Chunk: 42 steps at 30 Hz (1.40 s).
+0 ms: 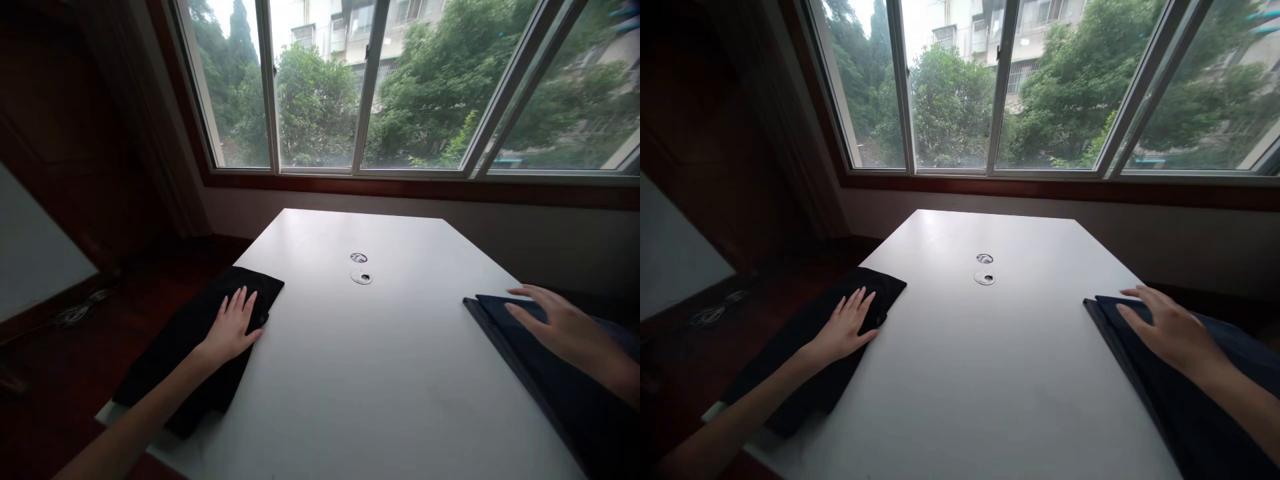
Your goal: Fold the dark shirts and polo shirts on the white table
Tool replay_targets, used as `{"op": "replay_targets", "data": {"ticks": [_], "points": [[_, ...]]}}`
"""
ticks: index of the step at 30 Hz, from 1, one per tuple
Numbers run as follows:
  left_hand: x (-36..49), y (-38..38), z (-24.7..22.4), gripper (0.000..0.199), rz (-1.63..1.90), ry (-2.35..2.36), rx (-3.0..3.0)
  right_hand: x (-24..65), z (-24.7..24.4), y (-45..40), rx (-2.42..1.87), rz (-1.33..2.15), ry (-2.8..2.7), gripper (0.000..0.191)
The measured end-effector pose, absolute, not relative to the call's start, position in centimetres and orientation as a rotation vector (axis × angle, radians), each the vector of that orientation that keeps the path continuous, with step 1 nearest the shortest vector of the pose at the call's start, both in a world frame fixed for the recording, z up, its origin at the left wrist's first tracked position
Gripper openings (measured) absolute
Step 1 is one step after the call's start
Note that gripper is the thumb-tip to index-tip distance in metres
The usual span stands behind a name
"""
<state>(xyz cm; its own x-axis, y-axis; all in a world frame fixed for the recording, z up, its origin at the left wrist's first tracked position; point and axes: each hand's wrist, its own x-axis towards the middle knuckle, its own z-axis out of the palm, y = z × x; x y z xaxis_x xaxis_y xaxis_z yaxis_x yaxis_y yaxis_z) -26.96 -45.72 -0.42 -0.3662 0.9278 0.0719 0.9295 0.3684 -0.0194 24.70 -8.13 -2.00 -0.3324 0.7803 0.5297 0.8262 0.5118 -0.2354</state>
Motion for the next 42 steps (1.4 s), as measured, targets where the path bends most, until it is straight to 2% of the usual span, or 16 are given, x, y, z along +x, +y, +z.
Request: {"op": "replay_targets", "data": {"ticks": [2, 10, 14, 19, 24, 29, 31, 34, 37, 42], "points": [[-27.8, -46.6, -1.6, 0.074, 0.041, -2.672, -1.648, 20.3, -1.1, -9.9, -1.172, -0.029, -2.262, 0.039], [-24.1, -48.5, -2.2, 0.053, 0.079, -2.600, -1.551, 5.6, -1.8, -18.3, -0.829, 0.314, -2.579, 0.037], [-22.3, -51.4, -1.5, 0.060, 0.140, -2.692, -1.510, -0.2, -3.1, -22.9, -0.562, 0.357, -2.746, 0.036], [-22.5, -57.3, -2.6, 0.070, -0.139, -2.774, -1.480, -5.6, -2.8, -27.4, -0.301, 0.386, -2.870, 0.041], [-23.7, -59.8, -2.8, 0.060, -0.425, -2.770, -1.448, -9.9, -2.0, -30.8, -0.094, 0.457, -2.893, 0.058], [-22.2, -57.8, -1.9, 0.059, -0.545, -2.675, -1.519, -12.7, -1.8, -33.7, 0.061, 0.524, -2.872, 0.072], [-20.9, -57.0, -1.9, 0.056, -0.577, -2.664, -1.594, -12.8, -1.9, -34.2, 0.098, 0.539, -2.861, 0.071], [-19.6, -56.1, -1.1, 0.043, -0.606, -2.736, -1.686, -12.0, -2.0, -34.5, 0.141, 0.525, -2.871, 0.058], [-19.9, -55.6, 1.1, 0.035, -0.658, -2.862, -1.699, -10.5, -1.9, -34.7, 0.154, 0.523, -2.888, 0.048], [-22.2, -54.6, 7.4, 0.031, -0.772, -2.798, -1.692, -9.7, -0.6, -35.4, 0.168, 0.651, -2.803, 0.059]]}}
